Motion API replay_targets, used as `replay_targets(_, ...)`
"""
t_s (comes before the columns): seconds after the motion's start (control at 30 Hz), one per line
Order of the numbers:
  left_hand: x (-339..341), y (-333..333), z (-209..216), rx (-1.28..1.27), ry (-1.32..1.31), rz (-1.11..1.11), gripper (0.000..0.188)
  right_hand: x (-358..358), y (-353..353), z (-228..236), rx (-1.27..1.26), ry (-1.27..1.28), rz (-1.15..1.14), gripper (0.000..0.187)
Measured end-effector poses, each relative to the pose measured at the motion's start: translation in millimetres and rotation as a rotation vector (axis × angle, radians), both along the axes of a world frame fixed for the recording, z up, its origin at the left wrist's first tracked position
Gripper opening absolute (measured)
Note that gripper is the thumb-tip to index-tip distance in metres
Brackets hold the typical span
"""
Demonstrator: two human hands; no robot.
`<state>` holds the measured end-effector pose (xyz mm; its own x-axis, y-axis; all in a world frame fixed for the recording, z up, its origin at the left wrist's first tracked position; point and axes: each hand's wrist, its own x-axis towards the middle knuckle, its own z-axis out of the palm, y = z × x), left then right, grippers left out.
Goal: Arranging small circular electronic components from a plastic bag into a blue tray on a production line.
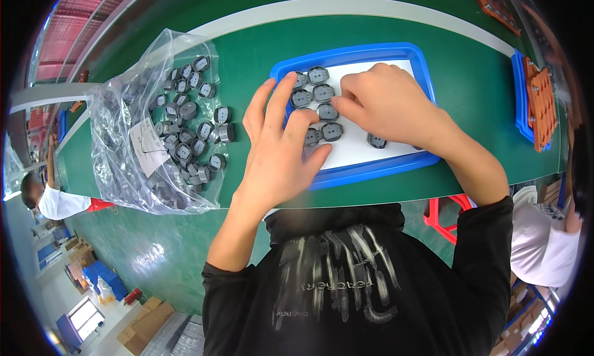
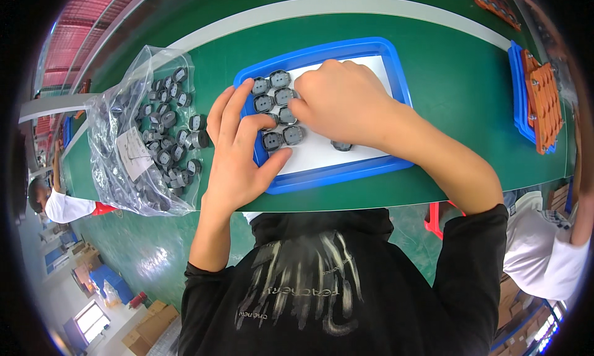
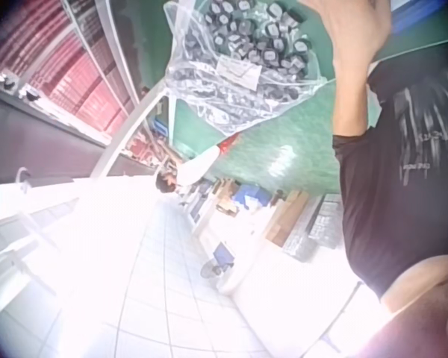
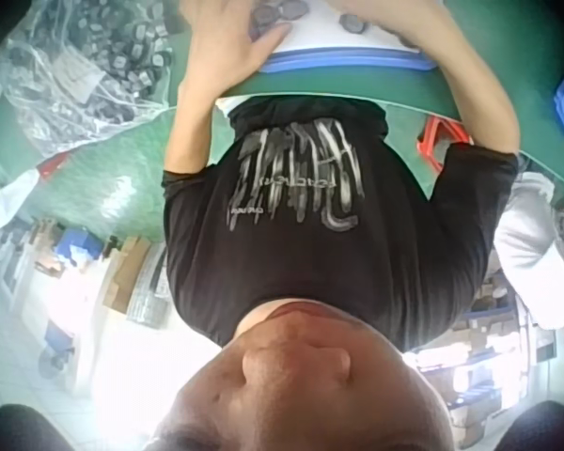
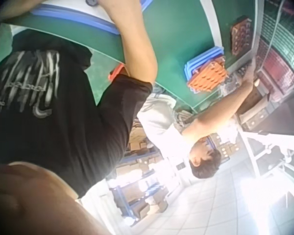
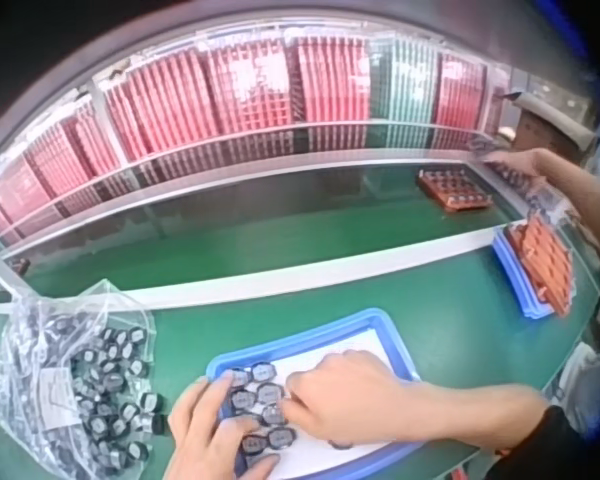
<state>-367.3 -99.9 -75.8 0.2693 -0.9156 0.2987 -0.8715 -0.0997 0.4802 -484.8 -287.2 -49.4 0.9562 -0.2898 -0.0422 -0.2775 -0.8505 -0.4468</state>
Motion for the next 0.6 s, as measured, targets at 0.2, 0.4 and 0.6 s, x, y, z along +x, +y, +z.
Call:
replay_targets(0.2, 0.3, -0.9, -1.5, 0.019, -0.003, 0.006, 0.049, 2.1, 2.4, -7.6, 0.032, 0.019, 0.059, 0.027)
replay_targets(0.4, 0.4, -0.3, -2.3, 0.028, -0.003, 0.011, 0.048, 3.0, 3.7, -6.5, 0.077, -0.019, 0.080, 0.026)
replay_targets(0.6, -0.1, -0.5, -2.4, 0.034, -0.005, 0.018, 0.049, 1.4, 4.0, 2.0, 0.033, 0.049, 0.032, 0.029)
